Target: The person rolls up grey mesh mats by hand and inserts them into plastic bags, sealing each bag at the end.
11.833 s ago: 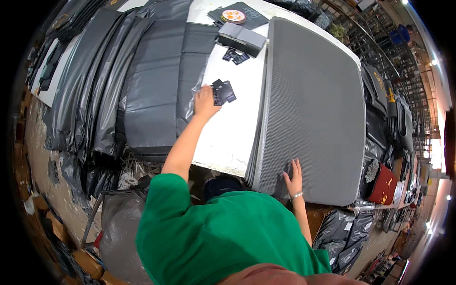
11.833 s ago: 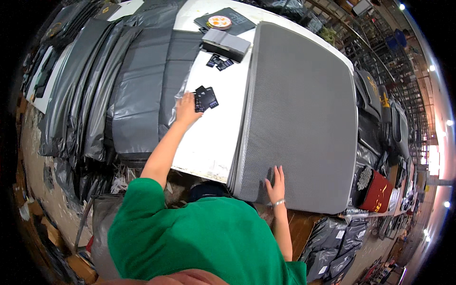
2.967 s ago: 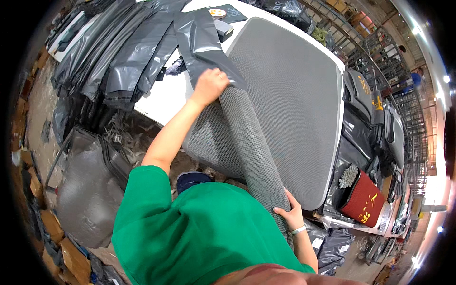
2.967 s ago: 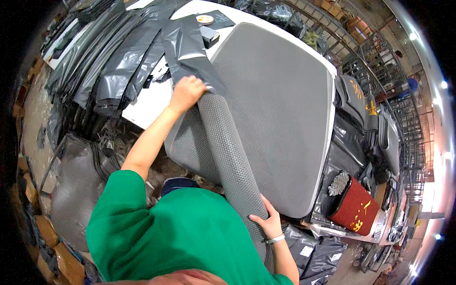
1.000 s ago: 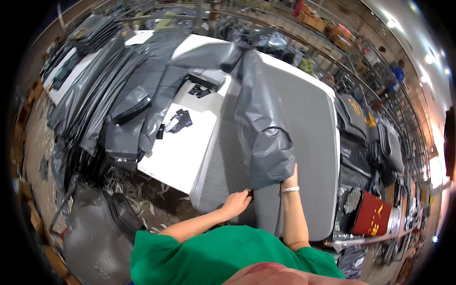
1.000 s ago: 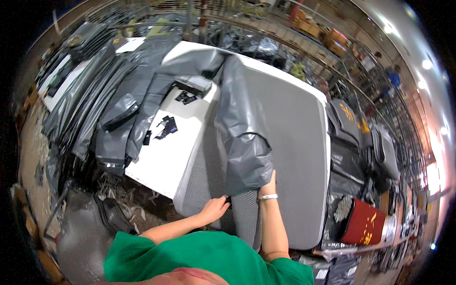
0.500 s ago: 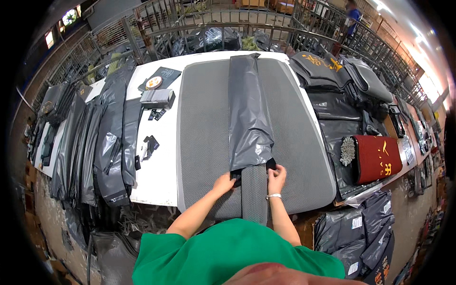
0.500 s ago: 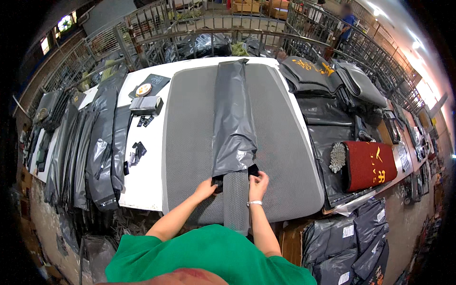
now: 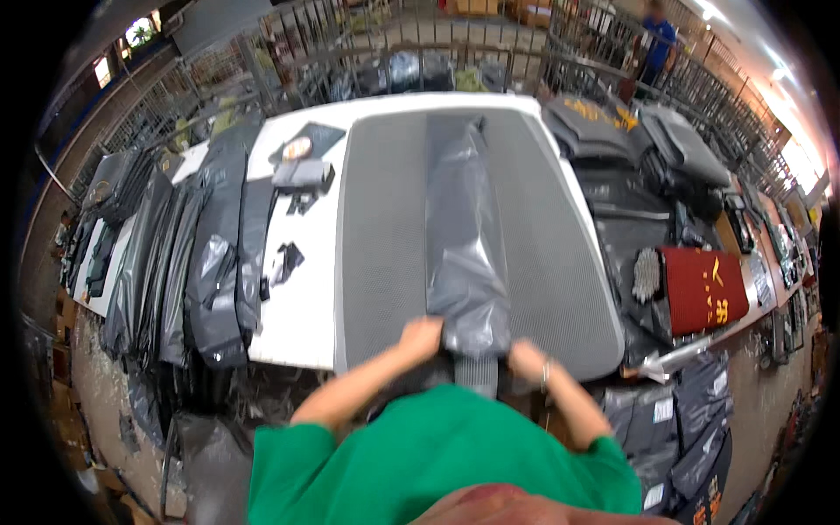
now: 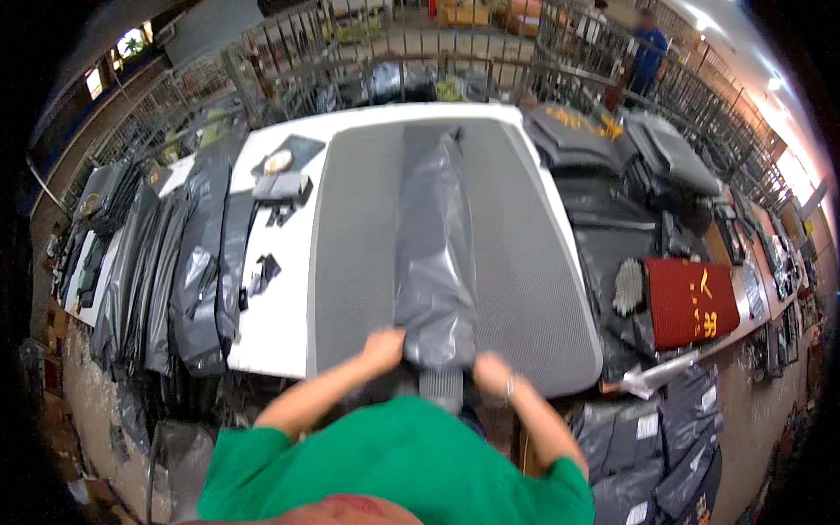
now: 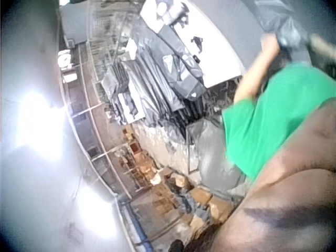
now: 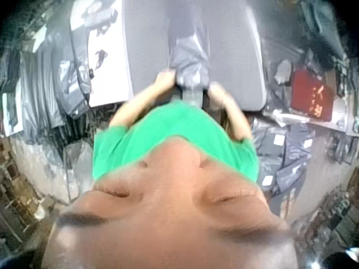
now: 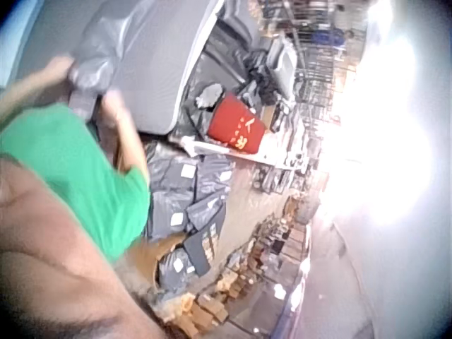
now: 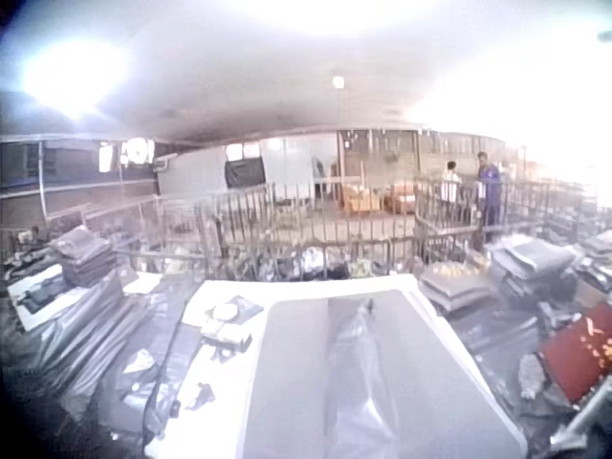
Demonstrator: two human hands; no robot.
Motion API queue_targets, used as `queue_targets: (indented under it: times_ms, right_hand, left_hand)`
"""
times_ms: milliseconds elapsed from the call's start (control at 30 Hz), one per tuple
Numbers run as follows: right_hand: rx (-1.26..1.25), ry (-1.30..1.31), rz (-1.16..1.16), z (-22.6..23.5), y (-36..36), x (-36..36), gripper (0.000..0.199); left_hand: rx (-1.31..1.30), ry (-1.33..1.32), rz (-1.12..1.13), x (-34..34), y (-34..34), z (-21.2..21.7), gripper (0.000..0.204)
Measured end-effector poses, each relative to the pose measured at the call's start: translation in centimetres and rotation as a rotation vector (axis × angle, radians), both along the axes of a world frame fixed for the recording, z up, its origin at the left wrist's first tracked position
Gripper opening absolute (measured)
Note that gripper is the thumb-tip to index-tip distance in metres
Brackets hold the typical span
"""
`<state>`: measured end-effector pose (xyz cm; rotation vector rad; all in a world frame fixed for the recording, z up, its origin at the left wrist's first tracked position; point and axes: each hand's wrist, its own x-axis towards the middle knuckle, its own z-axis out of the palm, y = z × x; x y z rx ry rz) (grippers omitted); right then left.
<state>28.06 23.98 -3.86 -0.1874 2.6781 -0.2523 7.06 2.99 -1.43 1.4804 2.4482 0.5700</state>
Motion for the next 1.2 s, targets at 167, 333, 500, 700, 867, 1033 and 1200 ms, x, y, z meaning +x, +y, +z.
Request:
queue_targets:
  times_ms: [167,333,500,700,867,1033,1200]
  right_hand:
    - [-0.254,0.485,-0.47,3.1,3.5,-9.2,0.02]
    - [-0.901,-0.08,-0.934,1.7,-4.1,1.8,0.019]
    - [-0.84,0.37,-1.034,-4.3,-8.1,4.1,0.021]
    - [-1.499,0.183,-1.244,-4.0,-10.7,6.2,0.018]
    - [-1.579,0.264,-1.295,-1.6,-11.0,5.1,0.018]
    - [-1.391,0.238,-1.241,-1.1,-10.5,5.6,0.021]
    - [-1.601,0.222,-1.347,-2.6,-11.2,6.8,0.023]
  left_hand:
    - [0.197,-0.013,0.275,-5.1,4.9,3.2,0.015]
    - [0.021,-0.177,0.16,-0.4,-8.5,0.3,0.019]
    - [0.039,-0.45,0.375,2.0,-11.7,-5.3,0.023]
    - [0.481,-0.321,0.144,5.4,-7.2,2.1,0.017]
    - [0.099,-0.588,-0.206,8.7,1.6,2.1,0.017]
    - [-0.001,-0.479,-0.339,9.3,0.2,1.0,0.016]
    - [-0.117,-0.617,0.349,3.7,-19.2,-5.9,0.009]
